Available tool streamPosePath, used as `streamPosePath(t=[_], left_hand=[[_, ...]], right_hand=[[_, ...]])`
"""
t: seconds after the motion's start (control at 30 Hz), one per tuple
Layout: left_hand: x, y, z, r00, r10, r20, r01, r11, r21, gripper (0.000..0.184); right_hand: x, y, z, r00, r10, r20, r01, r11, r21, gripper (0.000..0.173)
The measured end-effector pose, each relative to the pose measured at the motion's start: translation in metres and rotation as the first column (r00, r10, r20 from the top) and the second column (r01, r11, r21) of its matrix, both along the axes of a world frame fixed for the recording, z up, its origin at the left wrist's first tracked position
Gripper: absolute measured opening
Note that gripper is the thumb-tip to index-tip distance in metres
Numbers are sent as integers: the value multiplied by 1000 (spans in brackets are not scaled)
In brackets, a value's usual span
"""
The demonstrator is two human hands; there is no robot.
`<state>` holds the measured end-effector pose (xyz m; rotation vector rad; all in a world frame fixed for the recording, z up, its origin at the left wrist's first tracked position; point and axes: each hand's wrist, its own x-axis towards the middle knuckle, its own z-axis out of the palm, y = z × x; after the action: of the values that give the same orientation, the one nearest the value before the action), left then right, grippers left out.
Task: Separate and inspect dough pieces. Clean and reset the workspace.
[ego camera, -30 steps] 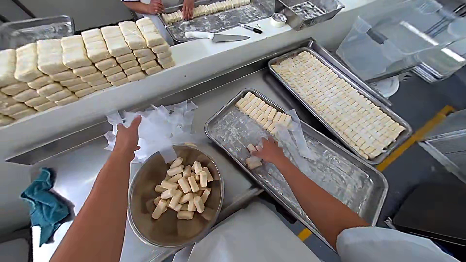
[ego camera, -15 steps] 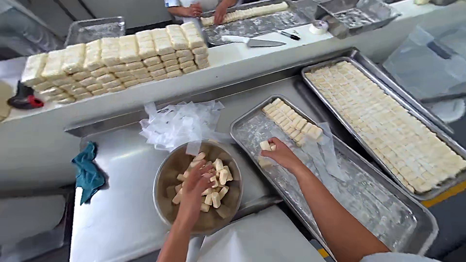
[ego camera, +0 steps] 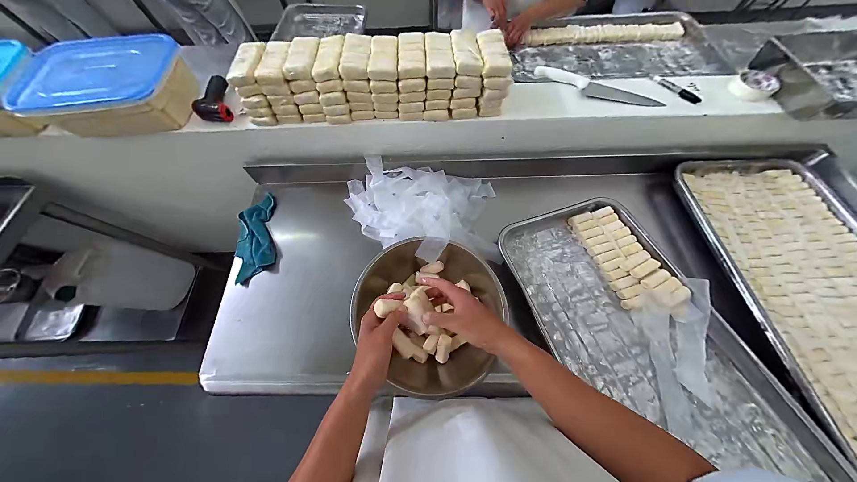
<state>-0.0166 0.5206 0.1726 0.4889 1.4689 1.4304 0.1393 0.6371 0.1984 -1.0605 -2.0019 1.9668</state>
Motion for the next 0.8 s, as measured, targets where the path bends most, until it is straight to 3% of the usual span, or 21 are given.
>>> streamPosePath(t=[0.1,0.17,0.3,0.43,0.6,0.7,0.8], left_hand=[[3,-4,2,997,-16,81,16,1000,-4,31],[4,-1,5,996,-48,70,48,999,12,35],[2,3,3,989,-138,-45,140,990,35,45],[0,5,-1,961,-194,-195,207,977,45,39],[5,10,-2,899,-197,-392,215,977,3,35],[9,13,-2,838,-201,-507,238,971,8,30],[9,16,-5,819,-157,-552,200,980,18,29]], right_hand=[[3,-5,-9,997,-66,-28,59,975,-215,49],[3,-7,-9,991,-128,-41,112,957,-269,42],[6,-10,-10,994,-101,-45,94,986,-140,36],[9,-11,-11,999,-40,2,40,998,41,33],[9,-17,-10,991,-77,109,45,963,266,32],[14,-21,-13,984,-115,136,52,917,396,33],[19,-27,-11,978,-193,79,113,809,577,34]])
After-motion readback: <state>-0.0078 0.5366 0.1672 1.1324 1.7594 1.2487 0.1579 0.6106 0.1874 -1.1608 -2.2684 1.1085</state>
